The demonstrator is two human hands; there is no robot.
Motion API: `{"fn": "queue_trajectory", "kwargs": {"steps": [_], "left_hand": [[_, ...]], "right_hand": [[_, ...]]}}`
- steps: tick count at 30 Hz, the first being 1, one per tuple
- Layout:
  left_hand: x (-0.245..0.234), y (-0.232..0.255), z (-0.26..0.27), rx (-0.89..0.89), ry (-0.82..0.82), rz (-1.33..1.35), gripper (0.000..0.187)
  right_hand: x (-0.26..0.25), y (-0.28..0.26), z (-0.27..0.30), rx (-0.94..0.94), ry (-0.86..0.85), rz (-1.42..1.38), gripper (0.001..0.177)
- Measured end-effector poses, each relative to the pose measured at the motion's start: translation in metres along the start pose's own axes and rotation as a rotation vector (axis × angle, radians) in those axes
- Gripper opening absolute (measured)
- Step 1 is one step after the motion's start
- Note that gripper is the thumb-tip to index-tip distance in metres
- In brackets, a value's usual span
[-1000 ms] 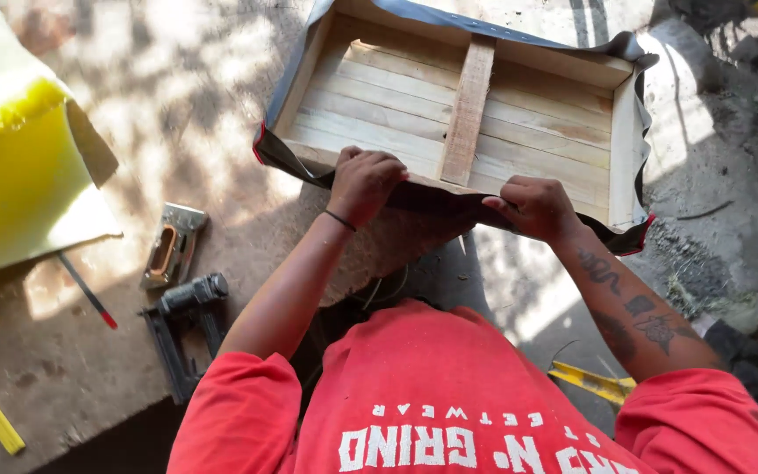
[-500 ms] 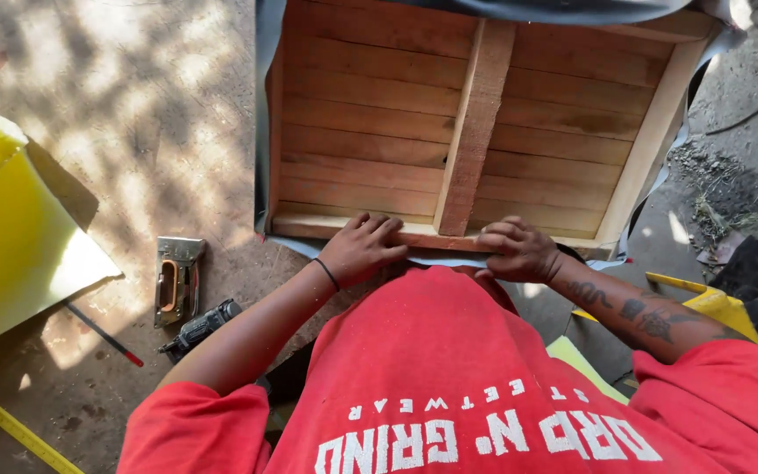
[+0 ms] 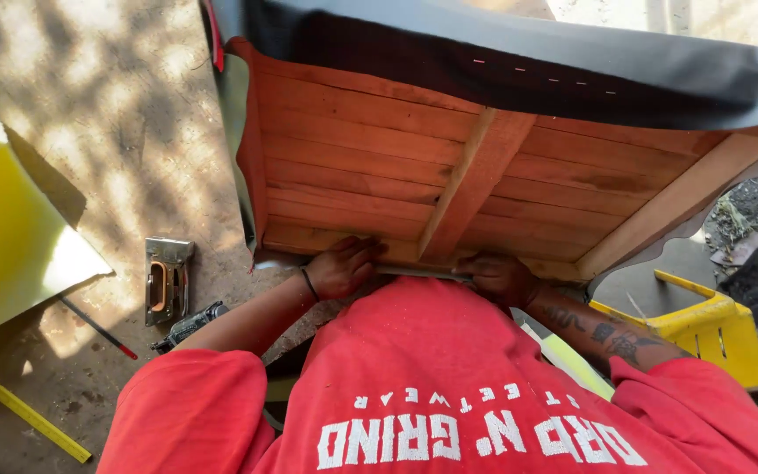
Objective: Stretching and stapling a black vinyl cover onto a wooden furniture frame using a pneumatic stapler.
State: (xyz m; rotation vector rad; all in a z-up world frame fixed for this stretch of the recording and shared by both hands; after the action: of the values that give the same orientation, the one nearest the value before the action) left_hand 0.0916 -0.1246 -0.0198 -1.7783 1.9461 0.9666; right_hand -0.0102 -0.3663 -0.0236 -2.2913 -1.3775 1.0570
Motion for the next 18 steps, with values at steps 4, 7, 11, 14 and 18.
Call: {"fn": "queue_trajectory", "kwargs": {"steps": [4,7,11,14,18], "left_hand": [[-0.003,-0.007,-0.007,-0.004,0.061,0.022,0.028],[0.005,-0.020,-0.003,-0.107,-0.012,0.036,0.026],[0.009,-0.056,-0.026,-0.237,-0.139,0.031,0.018],[0.001,-0.078,-0.064,-0.324,-0.193,0.038,0.016],[-0.007,-0.079,-0.084,-0.445,-0.237,0.031,0.020]], "right_hand": [[-0.003,-0.002,-0.008,0.047,0.005,0.042,0.036],[-0.011,0.013,0.006,0.146,-0.032,0.135,0.041],[-0.041,0.030,-0.020,0.153,-0.064,0.334,0.043],[-0.066,0.020,-0.081,0.189,-0.120,0.520,0.047],[-0.120,0.039,-0.092,0.682,-0.283,0.796,0.046]]}}
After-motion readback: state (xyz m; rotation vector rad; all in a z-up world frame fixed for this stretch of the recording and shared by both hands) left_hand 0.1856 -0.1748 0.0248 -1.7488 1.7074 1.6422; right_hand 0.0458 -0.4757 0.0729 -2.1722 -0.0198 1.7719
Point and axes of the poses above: each hand's wrist, its own z-axis away from the middle knuckle, its own x-axis out of the palm, y = z × x, the point moved 7 cm from there along -z, towards the middle knuckle, and after that the axes turned 13 degrees about y, right-handed, at the moved point
